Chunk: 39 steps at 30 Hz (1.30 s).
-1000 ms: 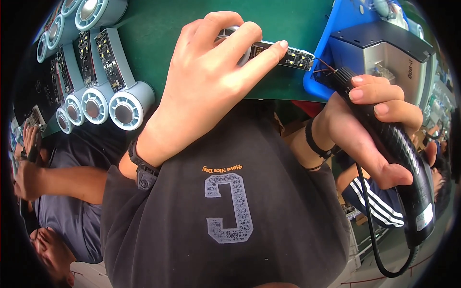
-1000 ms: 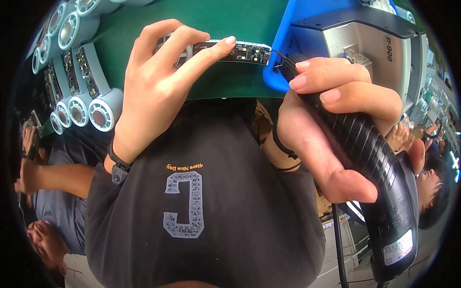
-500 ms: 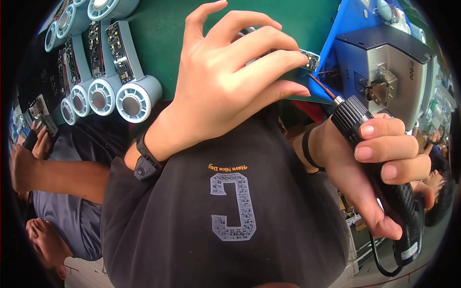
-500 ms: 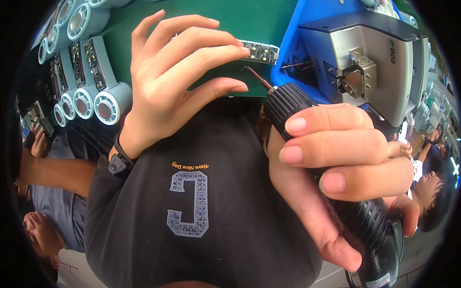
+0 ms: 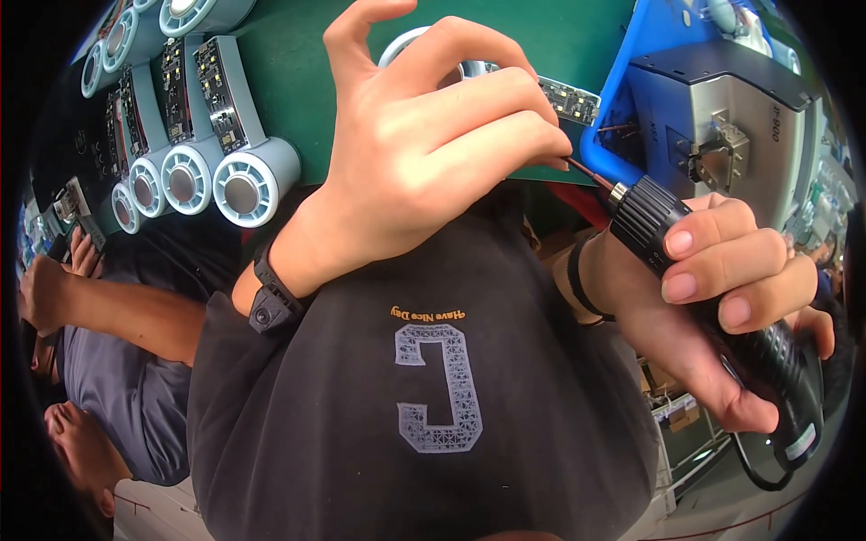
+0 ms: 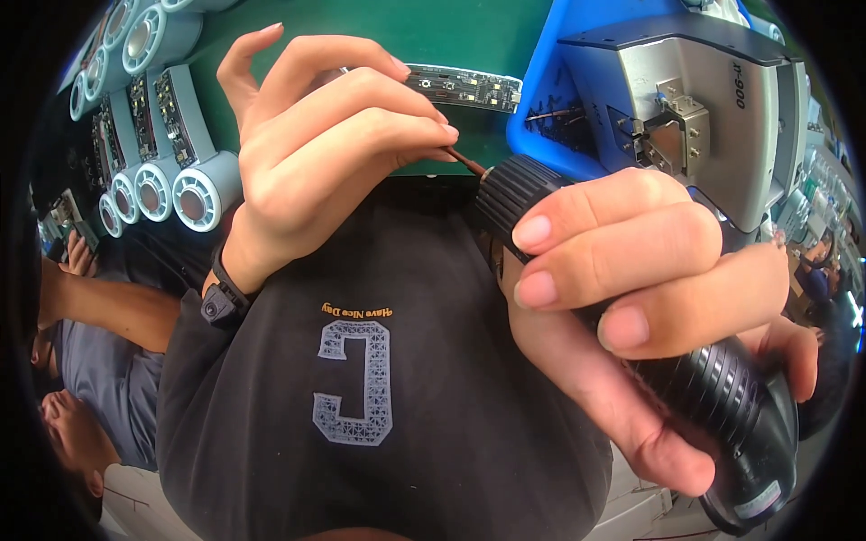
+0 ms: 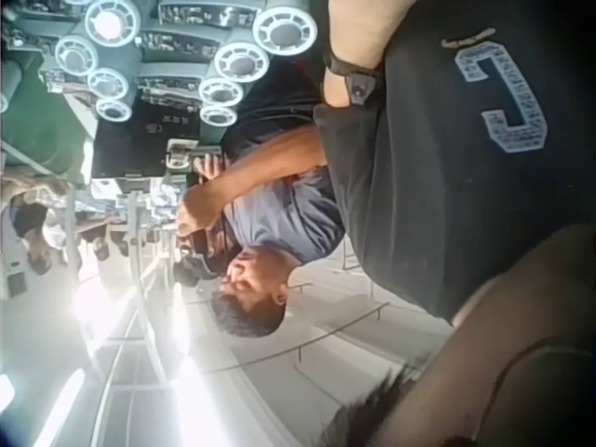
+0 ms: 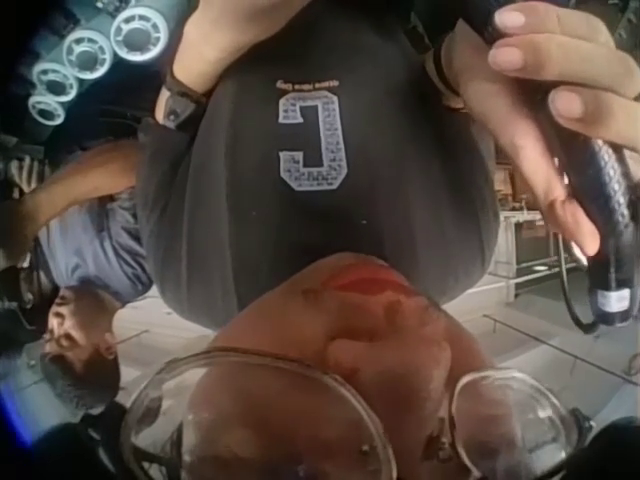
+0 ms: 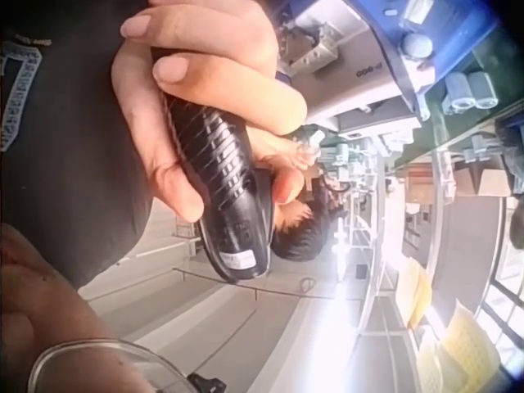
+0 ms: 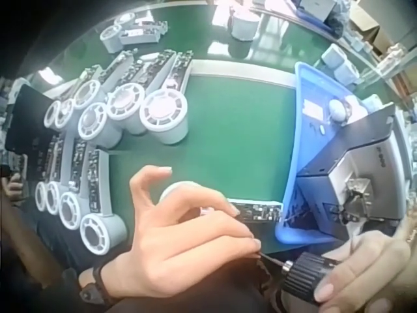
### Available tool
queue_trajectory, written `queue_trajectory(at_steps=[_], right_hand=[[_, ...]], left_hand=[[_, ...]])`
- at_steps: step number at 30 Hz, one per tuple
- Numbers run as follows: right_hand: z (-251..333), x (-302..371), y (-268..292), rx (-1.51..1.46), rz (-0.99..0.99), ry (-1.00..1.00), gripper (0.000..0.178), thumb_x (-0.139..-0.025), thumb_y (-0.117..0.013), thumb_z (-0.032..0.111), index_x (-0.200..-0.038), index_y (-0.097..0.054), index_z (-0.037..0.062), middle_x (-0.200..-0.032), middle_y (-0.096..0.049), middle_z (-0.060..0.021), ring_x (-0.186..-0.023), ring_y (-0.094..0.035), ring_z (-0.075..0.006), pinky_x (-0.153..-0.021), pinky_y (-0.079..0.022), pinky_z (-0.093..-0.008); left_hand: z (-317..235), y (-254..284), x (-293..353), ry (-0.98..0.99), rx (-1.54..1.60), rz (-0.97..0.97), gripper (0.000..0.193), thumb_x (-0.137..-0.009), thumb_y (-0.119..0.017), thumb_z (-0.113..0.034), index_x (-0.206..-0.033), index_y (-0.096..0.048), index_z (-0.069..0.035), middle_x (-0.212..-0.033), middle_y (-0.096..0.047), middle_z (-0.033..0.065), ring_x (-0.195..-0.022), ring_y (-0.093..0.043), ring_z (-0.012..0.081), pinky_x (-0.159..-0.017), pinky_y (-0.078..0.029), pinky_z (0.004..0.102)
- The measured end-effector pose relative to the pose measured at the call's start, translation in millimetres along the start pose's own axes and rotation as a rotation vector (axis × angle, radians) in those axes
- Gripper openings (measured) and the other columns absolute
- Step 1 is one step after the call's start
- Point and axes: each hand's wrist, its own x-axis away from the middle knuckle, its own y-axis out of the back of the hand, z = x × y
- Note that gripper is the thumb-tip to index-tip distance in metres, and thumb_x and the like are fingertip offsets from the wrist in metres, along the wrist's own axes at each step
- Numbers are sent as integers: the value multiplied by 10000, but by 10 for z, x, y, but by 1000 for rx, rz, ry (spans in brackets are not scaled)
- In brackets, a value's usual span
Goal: Assemble small electronic components onto a circuit board using an electric screwdriver.
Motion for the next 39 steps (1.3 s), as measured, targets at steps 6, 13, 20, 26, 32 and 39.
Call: queue_trajectory(at_steps=[6,13,20,26,32,39], right_hand=[[-86,93,-333,-29,-210,113,725,-1058,-515,727,-1443,-477,114,-985,-551,-26,-597,-537,-143,-555,-493,-322],[38,62,40,-65,62,158,687,-1060,-545,697,-1430,-482,121,-969,-554,-20,-546,-532,-140,-535,-498,-315],[-15,67,-128,51,-65,255,673,-1059,-509,724,-1376,-482,131,-916,-547,-29,-491,-512,-163,-471,-467,-322],[-364,-102,-215,267,-427,155,815,-1020,-345,854,-1071,-529,62,-823,-517,-74,-451,-478,-202,-430,-446,-346],[-439,-90,-136,210,-432,115,862,-1010,-282,882,-1007,-514,52,-804,-520,-94,-438,-464,-219,-426,-449,-348],[-518,-44,-51,235,-331,36,813,-1029,-248,865,-1239,-467,112,-814,-544,-100,-440,-468,-232,-429,-457,-351]], left_hand=[[-19,-11,-30,36,50,54,169,-734,-862,-230,-891,-813,-189,-871,-745,-84,-1000,-697,145,-1174,-251,423],[-18,85,-74,1,223,94,136,-766,-853,-212,-889,-806,-180,-881,-756,-86,-1005,-697,147,-1180,-257,427],[212,-117,-90,-158,43,-112,213,-780,-868,-231,-966,-796,-155,-908,-720,-64,-949,-684,167,-1041,-366,409],[467,-375,-113,-427,-468,-540,339,-757,-876,-246,-1051,-783,-105,-852,-610,-20,-859,-640,196,-836,-435,378],[163,-152,-21,-1,-209,56,242,-809,-886,-257,-1011,-784,-170,-1011,-764,-81,-932,-701,166,-905,-471,382],[174,-160,-26,-10,-198,53,246,-812,-888,-254,-1019,-785,-170,-1000,-758,-81,-911,-694,160,-843,-491,361]])
